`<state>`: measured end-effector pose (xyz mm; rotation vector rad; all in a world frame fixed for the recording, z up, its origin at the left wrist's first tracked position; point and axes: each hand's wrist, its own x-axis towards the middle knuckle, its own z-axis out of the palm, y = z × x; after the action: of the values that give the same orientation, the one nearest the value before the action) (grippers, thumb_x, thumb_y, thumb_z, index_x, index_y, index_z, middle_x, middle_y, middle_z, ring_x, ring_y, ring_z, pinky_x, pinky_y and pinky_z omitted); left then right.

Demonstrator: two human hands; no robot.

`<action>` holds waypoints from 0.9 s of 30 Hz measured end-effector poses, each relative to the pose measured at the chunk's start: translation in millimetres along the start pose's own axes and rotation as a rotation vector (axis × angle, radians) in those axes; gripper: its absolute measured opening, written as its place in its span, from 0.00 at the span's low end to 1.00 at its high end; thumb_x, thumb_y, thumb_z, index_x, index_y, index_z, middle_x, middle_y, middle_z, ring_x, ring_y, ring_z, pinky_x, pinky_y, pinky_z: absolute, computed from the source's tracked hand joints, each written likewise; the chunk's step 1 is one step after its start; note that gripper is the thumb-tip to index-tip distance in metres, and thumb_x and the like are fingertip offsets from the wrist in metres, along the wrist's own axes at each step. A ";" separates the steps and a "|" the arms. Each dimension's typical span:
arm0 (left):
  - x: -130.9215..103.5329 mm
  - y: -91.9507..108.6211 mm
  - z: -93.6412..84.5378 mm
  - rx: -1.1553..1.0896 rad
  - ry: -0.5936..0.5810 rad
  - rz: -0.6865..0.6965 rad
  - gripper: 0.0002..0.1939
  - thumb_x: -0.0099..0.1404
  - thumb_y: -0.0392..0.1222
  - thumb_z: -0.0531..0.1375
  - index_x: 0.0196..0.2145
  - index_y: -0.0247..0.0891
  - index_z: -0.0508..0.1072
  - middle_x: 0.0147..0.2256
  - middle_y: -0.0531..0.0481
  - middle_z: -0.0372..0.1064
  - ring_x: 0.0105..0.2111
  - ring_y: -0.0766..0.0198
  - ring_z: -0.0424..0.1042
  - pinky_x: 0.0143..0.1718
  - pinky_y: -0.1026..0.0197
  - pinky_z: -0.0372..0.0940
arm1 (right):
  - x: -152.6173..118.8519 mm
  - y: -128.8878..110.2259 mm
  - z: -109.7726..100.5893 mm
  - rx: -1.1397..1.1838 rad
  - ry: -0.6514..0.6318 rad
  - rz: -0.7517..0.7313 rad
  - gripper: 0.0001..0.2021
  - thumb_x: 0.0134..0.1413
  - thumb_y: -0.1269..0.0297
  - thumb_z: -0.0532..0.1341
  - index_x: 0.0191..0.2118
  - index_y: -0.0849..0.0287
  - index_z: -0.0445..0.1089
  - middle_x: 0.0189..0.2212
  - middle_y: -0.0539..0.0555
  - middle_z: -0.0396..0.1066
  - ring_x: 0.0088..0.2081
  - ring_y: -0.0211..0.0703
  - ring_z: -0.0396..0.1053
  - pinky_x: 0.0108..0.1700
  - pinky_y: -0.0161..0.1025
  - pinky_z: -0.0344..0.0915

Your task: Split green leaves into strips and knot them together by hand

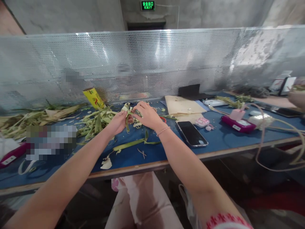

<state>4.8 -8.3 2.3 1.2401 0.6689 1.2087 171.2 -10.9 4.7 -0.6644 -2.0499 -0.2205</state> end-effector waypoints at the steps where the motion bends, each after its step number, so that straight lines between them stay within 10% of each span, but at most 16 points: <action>1: -0.7 0.2 0.2 0.004 -0.014 -0.005 0.12 0.50 0.45 0.64 0.25 0.33 0.68 0.21 0.53 0.64 0.22 0.71 0.63 0.27 0.65 0.62 | -0.1 0.7 1.6 0.006 -0.018 -0.008 0.06 0.55 0.62 0.53 0.36 0.58 0.62 0.35 0.56 0.62 0.41 0.44 0.61 0.44 0.43 0.59; 17: -1.8 2.9 3.5 0.110 -0.063 0.150 0.13 0.50 0.44 0.63 0.26 0.35 0.64 0.24 0.56 0.58 0.20 0.75 0.57 0.22 0.68 0.55 | 0.1 -6.0 13.8 -0.014 0.004 0.050 0.07 0.56 0.69 0.51 0.26 0.59 0.58 0.25 0.52 0.59 0.29 0.38 0.58 0.33 0.35 0.56; 27: -3.1 0.2 2.2 0.889 0.084 0.444 0.06 0.54 0.41 0.59 0.27 0.37 0.64 0.21 0.56 0.56 0.21 0.71 0.55 0.23 0.66 0.52 | -0.6 -9.8 14.7 0.082 0.032 0.065 0.08 0.48 0.76 0.50 0.23 0.58 0.53 0.21 0.49 0.56 0.26 0.36 0.55 0.30 0.33 0.53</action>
<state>5.8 -11.9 2.3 2.1686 1.0930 1.3707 155.4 -13.5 -2.7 -0.6722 -1.9921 -0.1084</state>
